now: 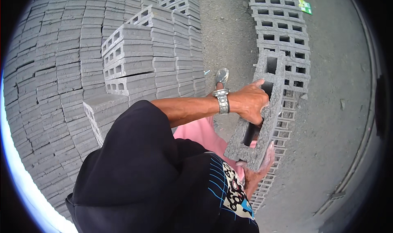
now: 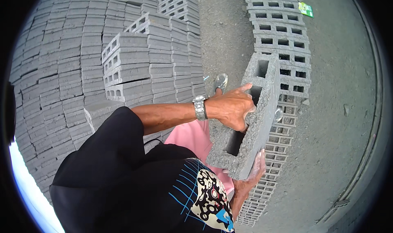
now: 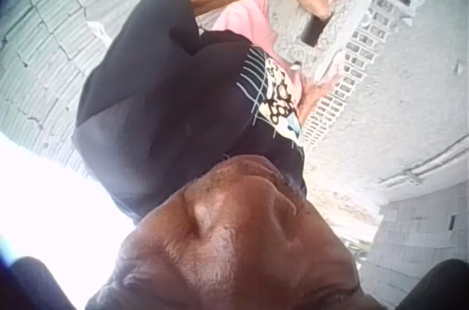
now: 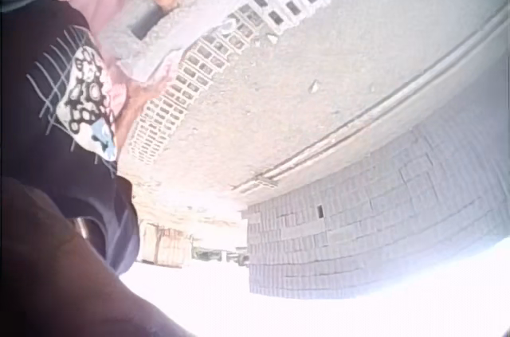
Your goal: The person places a metal tool against a cinder block stack, sets it down, and then picks up individual cinder blocks from the ground by hand and stacks them onto a pile.
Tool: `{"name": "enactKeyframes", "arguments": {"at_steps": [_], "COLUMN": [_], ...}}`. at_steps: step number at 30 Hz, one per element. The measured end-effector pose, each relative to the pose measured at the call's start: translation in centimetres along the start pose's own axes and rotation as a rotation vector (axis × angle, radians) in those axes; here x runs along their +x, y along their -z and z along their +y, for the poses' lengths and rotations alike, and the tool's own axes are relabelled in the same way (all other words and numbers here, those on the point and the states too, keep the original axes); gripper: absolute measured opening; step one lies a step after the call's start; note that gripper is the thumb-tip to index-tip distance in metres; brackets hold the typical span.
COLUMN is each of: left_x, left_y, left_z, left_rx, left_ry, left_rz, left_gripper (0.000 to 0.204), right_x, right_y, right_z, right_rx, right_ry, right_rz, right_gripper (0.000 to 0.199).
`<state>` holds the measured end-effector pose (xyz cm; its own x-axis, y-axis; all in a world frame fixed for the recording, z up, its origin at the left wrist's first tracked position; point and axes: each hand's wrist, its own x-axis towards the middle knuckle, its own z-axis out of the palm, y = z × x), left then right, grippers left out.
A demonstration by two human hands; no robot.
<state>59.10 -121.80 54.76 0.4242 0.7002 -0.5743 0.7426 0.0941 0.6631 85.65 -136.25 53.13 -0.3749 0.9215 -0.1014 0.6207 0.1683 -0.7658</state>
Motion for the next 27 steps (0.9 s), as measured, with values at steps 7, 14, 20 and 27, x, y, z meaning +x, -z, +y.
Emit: {"name": "enactKeyframes", "arguments": {"at_steps": [7, 14, 20, 27], "left_x": [-22.2, -44.0, -56.9, -64.1], "left_y": [8.3, 12.2, 10.6, 6.1], "left_z": [-4.2, -7.5, -13.9, -20.4], "left_rx": [0.138, 0.189, -0.016, -0.397], "left_ry": [0.262, 0.819, 1.061, 1.393], "left_rz": [0.632, 0.966, 1.039, 1.016], "left_gripper": [0.024, 0.040, 0.034, 0.021], "right_x": [12.5, 19.0, 17.1, 14.8], "right_y": [-9.2, -21.8, -33.3, -43.1], "right_z": [-10.5, -29.6, -40.8, -45.7], "right_rx": [0.360, 0.638, 0.804, 0.781], "right_ry": [0.545, 0.908, 0.924, 0.896], "right_rz": [-0.119, -0.438, -0.793, -1.148], "right_gripper": [0.063, 0.074, 0.106, 0.103]}}
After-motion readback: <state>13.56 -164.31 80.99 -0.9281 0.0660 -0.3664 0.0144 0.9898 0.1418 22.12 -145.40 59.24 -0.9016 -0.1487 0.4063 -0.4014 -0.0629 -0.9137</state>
